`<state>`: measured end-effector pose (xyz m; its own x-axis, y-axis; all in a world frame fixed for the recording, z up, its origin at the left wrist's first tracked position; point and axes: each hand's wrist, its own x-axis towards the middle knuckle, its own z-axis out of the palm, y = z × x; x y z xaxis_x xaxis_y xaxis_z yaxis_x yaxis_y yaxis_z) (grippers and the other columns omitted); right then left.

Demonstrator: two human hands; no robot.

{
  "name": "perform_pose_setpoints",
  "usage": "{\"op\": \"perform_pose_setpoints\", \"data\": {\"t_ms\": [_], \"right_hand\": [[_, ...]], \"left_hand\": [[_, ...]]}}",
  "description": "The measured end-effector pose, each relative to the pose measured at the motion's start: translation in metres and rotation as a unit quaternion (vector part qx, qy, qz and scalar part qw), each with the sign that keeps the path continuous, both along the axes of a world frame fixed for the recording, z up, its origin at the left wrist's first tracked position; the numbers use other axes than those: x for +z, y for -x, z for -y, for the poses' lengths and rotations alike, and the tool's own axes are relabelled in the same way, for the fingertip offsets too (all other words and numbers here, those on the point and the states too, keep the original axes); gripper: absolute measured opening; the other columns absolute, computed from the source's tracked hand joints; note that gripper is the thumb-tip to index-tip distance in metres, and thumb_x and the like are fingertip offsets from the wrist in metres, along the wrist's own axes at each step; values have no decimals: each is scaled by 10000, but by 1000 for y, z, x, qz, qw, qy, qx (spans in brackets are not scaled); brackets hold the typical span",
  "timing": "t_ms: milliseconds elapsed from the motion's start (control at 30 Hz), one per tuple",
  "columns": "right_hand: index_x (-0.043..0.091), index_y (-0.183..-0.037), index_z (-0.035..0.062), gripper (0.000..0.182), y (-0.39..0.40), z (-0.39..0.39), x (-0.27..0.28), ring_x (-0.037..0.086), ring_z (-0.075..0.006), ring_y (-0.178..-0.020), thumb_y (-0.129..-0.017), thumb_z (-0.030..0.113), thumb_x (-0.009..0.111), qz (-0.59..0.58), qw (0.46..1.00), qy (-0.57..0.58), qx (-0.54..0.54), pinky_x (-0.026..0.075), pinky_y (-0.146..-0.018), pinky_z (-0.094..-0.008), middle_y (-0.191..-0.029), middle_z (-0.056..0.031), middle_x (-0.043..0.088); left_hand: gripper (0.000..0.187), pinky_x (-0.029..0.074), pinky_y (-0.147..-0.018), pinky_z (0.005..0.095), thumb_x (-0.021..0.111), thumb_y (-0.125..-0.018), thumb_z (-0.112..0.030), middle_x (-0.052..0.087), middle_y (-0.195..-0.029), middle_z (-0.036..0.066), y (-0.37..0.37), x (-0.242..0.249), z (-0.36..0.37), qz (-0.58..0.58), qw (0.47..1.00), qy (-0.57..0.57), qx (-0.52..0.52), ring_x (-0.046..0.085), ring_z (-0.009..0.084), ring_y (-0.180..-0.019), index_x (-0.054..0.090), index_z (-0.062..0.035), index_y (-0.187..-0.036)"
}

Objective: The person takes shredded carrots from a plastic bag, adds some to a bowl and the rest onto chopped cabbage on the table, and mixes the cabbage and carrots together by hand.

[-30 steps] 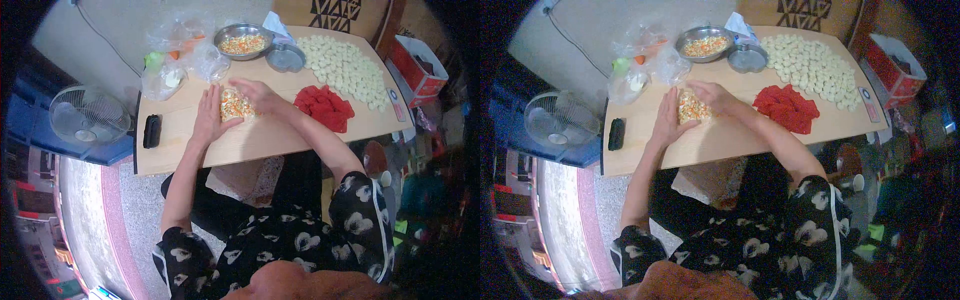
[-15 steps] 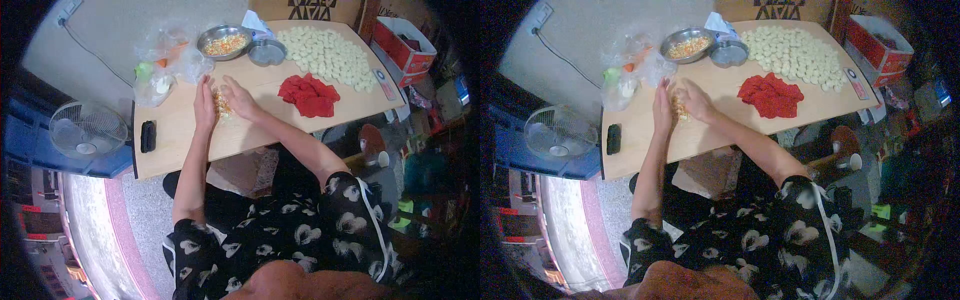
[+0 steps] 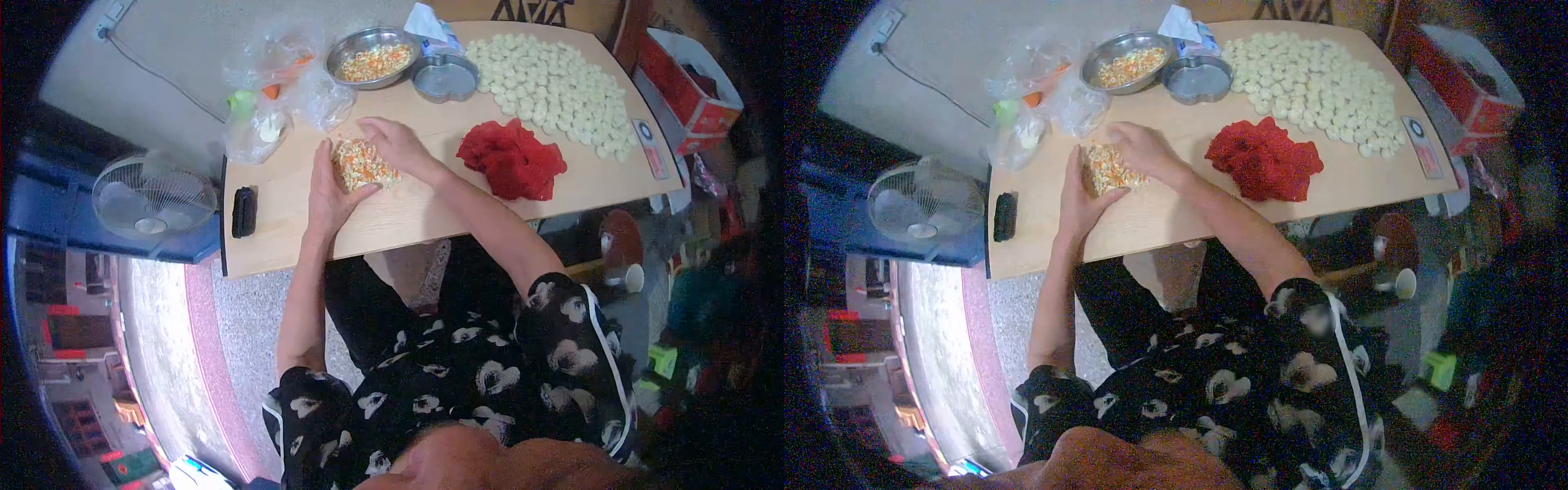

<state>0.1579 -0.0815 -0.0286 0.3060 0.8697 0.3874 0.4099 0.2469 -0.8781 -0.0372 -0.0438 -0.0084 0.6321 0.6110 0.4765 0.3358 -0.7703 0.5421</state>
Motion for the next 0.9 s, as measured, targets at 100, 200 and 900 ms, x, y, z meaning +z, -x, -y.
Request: {"op": "perform_pose_setpoints", "data": {"t_ms": [100, 200, 900], "right_hand": [[676, -1093, 8, 275, -13, 7, -9, 674, -211, -857, -964, 229, 572, -46, 997, -16, -64, 510, -786, -332, -965, -132, 717], [691, -1022, 1, 237, -12, 10, -7, 646, -171, -710, -940, 212, 620, -100, 991, -45, -73, 507, -677, -318, -830, -113, 715], [693, -1003, 31, 160, -16, 7, -11, 654, -210, -725, -910, 148, 636, -96, 994, -25, -48, 510, -674, -347, -839, -132, 688]], "left_hand": [[694, 458, -990, 397, 865, -715, -192, 551, -1238, 202, 13, 9, 19, 61, 997, 25, 43, 560, 331, -1148, 503, 3, -1274], [364, 508, -887, 355, 803, -759, -76, 617, -1068, 142, 18, 15, 40, 46, 997, 51, 43, 625, 272, -1012, 610, -27, -1064], [164, 520, -747, 279, 699, -850, -1, 684, -910, 116, 11, -7, 52, 158, 976, 109, 102, 652, 185, -820, 728, -23, -1010]]}}
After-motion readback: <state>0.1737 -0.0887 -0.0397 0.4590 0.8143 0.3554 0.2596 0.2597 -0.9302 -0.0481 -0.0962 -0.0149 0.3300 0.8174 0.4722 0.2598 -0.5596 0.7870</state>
